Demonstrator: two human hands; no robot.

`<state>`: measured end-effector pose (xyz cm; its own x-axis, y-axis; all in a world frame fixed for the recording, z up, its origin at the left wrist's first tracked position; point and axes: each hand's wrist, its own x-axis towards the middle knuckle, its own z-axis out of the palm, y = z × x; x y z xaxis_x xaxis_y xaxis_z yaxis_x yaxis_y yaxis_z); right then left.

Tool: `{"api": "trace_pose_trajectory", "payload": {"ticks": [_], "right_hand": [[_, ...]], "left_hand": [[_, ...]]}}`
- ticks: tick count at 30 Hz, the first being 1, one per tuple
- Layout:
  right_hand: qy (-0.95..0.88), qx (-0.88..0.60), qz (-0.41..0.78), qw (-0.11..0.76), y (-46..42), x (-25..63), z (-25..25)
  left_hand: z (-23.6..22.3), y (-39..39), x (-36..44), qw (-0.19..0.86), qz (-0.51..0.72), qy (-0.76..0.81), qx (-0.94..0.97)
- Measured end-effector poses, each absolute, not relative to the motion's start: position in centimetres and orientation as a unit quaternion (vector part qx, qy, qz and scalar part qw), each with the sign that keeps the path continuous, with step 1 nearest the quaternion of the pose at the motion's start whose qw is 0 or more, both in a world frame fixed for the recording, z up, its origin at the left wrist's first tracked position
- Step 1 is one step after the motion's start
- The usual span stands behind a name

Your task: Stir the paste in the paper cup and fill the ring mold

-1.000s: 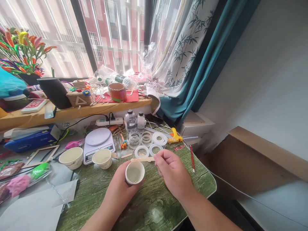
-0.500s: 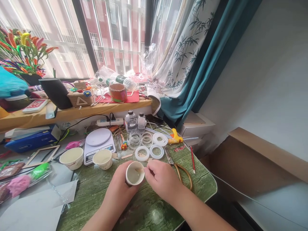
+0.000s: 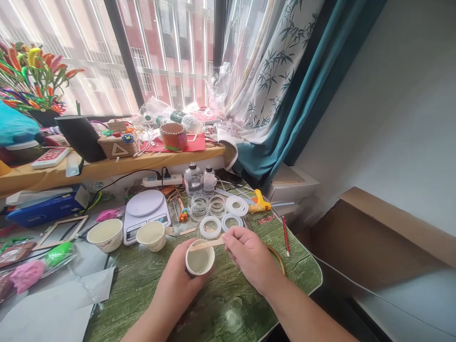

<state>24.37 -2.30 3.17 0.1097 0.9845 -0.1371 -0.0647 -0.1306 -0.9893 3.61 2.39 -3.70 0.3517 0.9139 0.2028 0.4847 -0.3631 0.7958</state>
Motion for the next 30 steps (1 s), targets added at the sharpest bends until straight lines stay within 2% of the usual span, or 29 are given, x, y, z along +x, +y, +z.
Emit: {"api": "trace_pose_trajectory", "payload": {"ticks": [5, 9, 12, 15, 18, 20, 24, 30], "right_hand": [[-0.468, -0.536, 0.474, 0.518, -2.9, 25.0, 6.3], [-0.509, -0.551, 0.440, 0.494, -3.2, 25.5, 8.0], [-0.567, -0.584, 0.401, 0.421, -3.1, 25.3, 7.7], [-0.651, -0.627, 0.289, 0.316, -2.8, 24.4, 5.9], [-0.706, -0.622, 0.177, 0.291, -2.5, 23.6, 3.7], [-0.714, -0.621, 0.178, 0.270, -2.5, 23.3, 2.8], [-0.683, -0.638, 0.252, 0.249, -2.7, 23.6, 2.2], [-0.657, -0.659, 0.245, 0.273, -2.8, 23.9, 2.0]], "left_hand": [[-3.5, 2.5, 3.7, 0.344, 0.329, 0.451, 0.755], [-3.1, 2.4, 3.9, 0.347, 0.321, 0.455, 0.754], [-3.1, 2.4, 3.9, 0.339, 0.323, 0.461, 0.754], [-3.0, 2.3, 3.9, 0.325, 0.327, 0.458, 0.760], [-2.9, 2.3, 3.9, 0.288, 0.338, 0.444, 0.778], [-2.8, 2.2, 3.9, 0.267, 0.341, 0.433, 0.790], [-2.6, 2.2, 3.9, 0.237, 0.345, 0.418, 0.806], [-2.5, 2.1, 3.9, 0.217, 0.347, 0.418, 0.811]]}}
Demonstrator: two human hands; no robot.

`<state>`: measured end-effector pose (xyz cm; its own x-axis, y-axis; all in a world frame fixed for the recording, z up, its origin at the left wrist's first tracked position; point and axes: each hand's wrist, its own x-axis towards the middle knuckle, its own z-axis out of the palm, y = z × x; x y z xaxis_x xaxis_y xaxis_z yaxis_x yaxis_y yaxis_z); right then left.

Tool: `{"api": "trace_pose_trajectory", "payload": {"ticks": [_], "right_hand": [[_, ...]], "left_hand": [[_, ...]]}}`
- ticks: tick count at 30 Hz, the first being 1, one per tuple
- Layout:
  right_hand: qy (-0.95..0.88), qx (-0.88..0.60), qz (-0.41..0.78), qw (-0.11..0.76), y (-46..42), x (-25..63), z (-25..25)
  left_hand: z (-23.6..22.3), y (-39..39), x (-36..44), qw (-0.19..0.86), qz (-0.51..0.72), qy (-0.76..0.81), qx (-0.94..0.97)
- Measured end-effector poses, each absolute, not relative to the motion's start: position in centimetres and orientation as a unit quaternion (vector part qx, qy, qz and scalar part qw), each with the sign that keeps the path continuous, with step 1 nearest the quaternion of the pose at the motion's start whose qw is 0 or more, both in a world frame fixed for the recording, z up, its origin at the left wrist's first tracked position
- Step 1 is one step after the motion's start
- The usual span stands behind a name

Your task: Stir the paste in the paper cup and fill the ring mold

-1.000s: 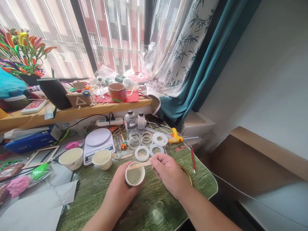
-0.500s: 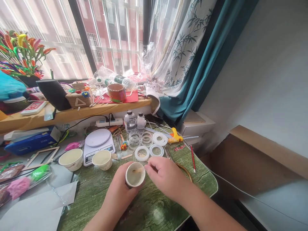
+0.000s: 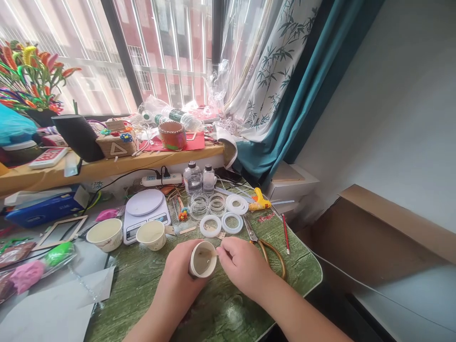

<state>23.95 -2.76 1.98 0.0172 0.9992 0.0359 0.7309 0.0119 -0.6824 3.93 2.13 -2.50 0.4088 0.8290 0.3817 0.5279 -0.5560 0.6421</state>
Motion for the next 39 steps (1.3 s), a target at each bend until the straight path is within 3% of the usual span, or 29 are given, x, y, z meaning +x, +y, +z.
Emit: {"api": "trace_pose_trajectory", "payload": {"ticks": [14, 25, 30, 39], "right_hand": [[-0.678, -0.615, 0.261, 0.307, -2.4, 23.6, 3.3], [-0.685, -0.592, 0.148, 0.397, -2.1, 22.9, 0.8], [-0.696, -0.600, 0.105, 0.381, -2.2, 22.6, 0.8], [-0.678, -0.603, 0.150, 0.392, -3.1, 22.4, 1.6]], "left_hand": [[-2.4, 1.8, 4.0, 0.253, 0.344, 0.427, 0.797], [-2.3, 1.7, 4.1, 0.285, 0.338, 0.429, 0.788], [-2.0, 1.3, 4.2, 0.288, 0.339, 0.426, 0.788], [-1.8, 1.6, 4.4, 0.285, 0.347, 0.432, 0.782]]}}
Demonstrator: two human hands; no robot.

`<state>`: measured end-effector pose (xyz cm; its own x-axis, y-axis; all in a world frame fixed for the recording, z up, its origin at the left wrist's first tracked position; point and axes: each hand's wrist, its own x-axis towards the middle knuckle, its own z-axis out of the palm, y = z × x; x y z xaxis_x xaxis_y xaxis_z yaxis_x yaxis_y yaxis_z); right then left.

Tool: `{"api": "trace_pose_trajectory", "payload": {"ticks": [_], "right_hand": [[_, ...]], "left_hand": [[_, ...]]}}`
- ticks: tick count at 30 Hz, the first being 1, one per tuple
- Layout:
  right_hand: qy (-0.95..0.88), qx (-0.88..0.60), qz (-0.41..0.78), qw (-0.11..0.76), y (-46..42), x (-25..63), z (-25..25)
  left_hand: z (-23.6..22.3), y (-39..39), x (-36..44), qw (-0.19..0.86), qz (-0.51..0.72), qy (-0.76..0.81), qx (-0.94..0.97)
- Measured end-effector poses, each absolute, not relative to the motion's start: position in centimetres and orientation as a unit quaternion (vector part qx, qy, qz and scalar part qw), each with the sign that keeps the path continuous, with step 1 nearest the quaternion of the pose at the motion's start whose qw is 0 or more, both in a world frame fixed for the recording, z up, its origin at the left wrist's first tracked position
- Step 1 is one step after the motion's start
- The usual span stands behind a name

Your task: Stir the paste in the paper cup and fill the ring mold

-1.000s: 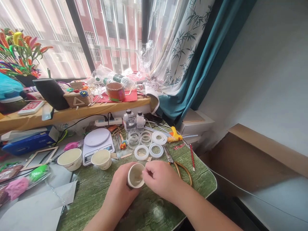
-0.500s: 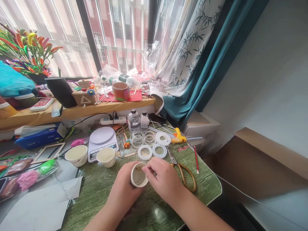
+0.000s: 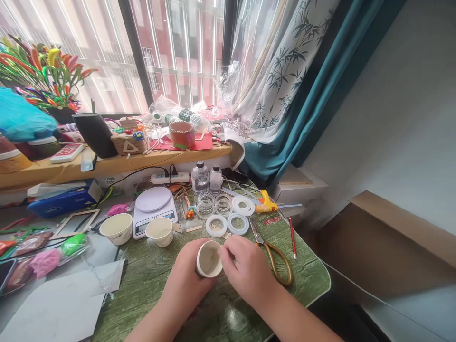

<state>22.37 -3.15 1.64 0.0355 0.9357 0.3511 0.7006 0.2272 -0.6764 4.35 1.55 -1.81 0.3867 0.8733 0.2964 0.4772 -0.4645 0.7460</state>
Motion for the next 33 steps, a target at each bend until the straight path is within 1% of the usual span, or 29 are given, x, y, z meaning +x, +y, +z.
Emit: {"api": "trace_pose_trajectory", "payload": {"ticks": [2, 4, 7, 13, 16, 19, 22, 25, 28, 31, 33], "right_hand": [[-0.670, -0.596, 0.186, 0.401, -3.0, 22.5, 1.6], [-0.671, -0.592, 0.214, 0.392, -2.9, 22.5, 1.6], [-0.672, -0.600, 0.185, 0.393, -3.0, 22.4, 1.7], [-0.680, -0.591, 0.189, 0.390, -2.9, 22.5, 2.1], [-0.666, -0.604, 0.232, 0.372, -2.7, 22.6, 2.6], [-0.655, -0.627, 0.208, 0.367, -2.6, 22.5, 3.1], [-0.703, -0.578, 0.196, 0.364, -2.8, 22.5, 3.3], [-0.705, -0.581, 0.177, 0.366, -3.0, 22.6, 3.2], [-0.691, -0.585, 0.210, 0.368, -3.0, 22.7, 3.3], [-0.670, -0.613, 0.193, 0.373, -2.8, 22.7, 3.7], [-0.662, -0.613, 0.204, 0.381, -2.6, 22.8, 4.0]], "left_hand": [[-1.8, 1.5, 4.3, 0.287, 0.348, 0.432, 0.781], [-1.7, 1.4, 4.3, 0.295, 0.346, 0.432, 0.779], [-1.5, 1.2, 4.4, 0.302, 0.346, 0.430, 0.777], [-1.3, 1.3, 4.4, 0.301, 0.358, 0.424, 0.775], [-1.4, 1.3, 4.4, 0.303, 0.362, 0.418, 0.776], [-1.4, 1.3, 4.4, 0.299, 0.367, 0.410, 0.779], [-1.6, 1.2, 4.5, 0.296, 0.371, 0.403, 0.782], [-1.7, 1.1, 4.5, 0.309, 0.364, 0.410, 0.777], [-1.5, 1.1, 4.5, 0.329, 0.354, 0.429, 0.763], [-1.2, 1.0, 4.5, 0.356, 0.338, 0.432, 0.757], [-1.0, 1.0, 4.6, 0.375, 0.333, 0.427, 0.753]]}}
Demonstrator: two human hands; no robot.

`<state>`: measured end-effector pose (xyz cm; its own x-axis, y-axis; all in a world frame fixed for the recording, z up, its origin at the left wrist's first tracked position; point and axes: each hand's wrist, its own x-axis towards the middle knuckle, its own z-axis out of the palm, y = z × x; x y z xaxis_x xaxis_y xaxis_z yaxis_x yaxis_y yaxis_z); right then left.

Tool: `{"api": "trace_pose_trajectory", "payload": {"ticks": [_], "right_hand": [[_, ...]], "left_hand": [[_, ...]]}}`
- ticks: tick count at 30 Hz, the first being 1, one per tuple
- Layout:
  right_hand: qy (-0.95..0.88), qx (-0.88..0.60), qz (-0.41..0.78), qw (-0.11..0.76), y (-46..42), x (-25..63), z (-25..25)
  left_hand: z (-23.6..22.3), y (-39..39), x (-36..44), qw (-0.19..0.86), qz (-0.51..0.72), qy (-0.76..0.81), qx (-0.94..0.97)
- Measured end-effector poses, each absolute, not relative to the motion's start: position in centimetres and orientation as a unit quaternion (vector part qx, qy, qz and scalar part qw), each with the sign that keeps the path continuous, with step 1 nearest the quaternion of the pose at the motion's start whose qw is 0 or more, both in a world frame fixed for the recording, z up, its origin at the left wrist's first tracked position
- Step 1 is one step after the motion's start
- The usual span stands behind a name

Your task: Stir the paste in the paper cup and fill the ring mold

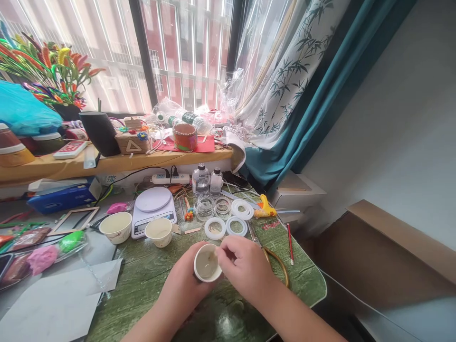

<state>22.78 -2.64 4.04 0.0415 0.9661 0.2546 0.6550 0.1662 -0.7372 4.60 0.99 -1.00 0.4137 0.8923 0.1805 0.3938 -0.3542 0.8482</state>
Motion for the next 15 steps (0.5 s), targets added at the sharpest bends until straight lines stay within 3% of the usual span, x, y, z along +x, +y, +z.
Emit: {"api": "trace_pose_trajectory", "payload": {"ticks": [8, 15], "right_hand": [[-0.641, -0.588, 0.286, 0.401, -2.9, 22.6, 4.0], [-0.656, -0.622, 0.244, 0.350, -2.2, 22.4, 4.6]], "left_hand": [[-2.4, 1.5, 4.4, 0.341, 0.390, 0.438, 0.734], [-1.9, 2.2, 4.9, 0.320, 0.366, 0.429, 0.761]]}}
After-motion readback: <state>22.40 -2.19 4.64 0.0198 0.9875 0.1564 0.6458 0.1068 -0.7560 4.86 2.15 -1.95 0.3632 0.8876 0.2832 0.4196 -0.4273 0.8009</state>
